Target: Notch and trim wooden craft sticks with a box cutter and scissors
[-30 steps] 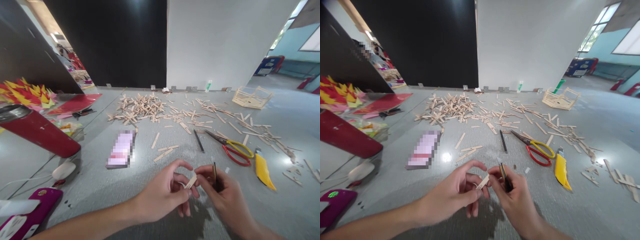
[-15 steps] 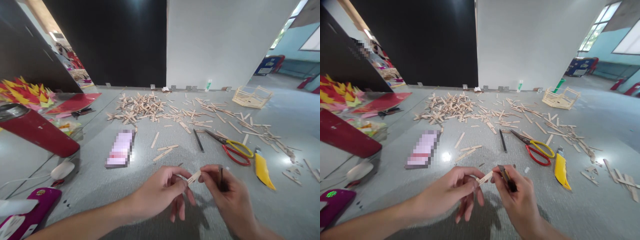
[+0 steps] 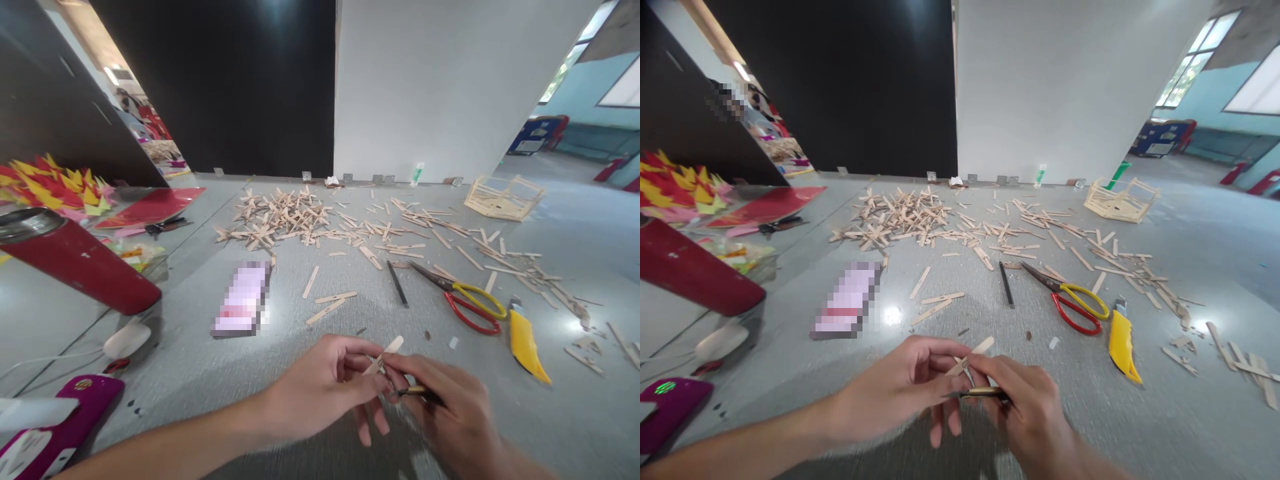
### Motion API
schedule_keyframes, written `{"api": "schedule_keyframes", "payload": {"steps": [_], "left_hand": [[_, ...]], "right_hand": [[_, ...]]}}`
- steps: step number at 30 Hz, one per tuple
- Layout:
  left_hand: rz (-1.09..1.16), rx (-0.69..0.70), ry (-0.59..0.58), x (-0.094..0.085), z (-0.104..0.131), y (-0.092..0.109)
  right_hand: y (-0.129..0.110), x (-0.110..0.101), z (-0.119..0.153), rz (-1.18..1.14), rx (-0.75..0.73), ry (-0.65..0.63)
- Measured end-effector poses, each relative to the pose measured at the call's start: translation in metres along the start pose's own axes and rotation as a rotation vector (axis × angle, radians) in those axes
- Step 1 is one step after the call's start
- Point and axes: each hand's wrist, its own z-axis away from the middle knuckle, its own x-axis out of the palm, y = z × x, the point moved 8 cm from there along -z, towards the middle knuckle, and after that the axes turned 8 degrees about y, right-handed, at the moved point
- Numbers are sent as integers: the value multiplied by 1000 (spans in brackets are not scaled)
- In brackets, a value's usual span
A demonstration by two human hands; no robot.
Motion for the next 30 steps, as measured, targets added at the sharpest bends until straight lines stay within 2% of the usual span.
{"api": "schedule_keyframes", "payload": {"steps": [10, 15, 18, 21, 23, 25, 28, 30], "left_hand": [[57, -16, -33, 1, 0, -1], [66, -43, -82, 4, 0, -6], [64, -68, -95, 3, 0, -9], [51, -78, -109, 3, 0, -11], [23, -85, -115, 3, 0, -13], [-8, -74, -74, 0, 0, -11], [-63, -30, 67, -11, 1, -2], [-150, -3, 130, -15, 4, 8]], "right_hand": [[0, 8, 9, 191, -136, -109], [-7, 11, 12, 159, -269, -183], [-12, 15, 9, 142, -301, -272], [-12, 19, 6, 157, -280, -335], [-9, 18, 4, 154, -228, -331], [0, 12, 0, 167, -122, -263], [15, -5, -6, 220, 67, -109], [16, -15, -11, 242, 99, -54]]}}
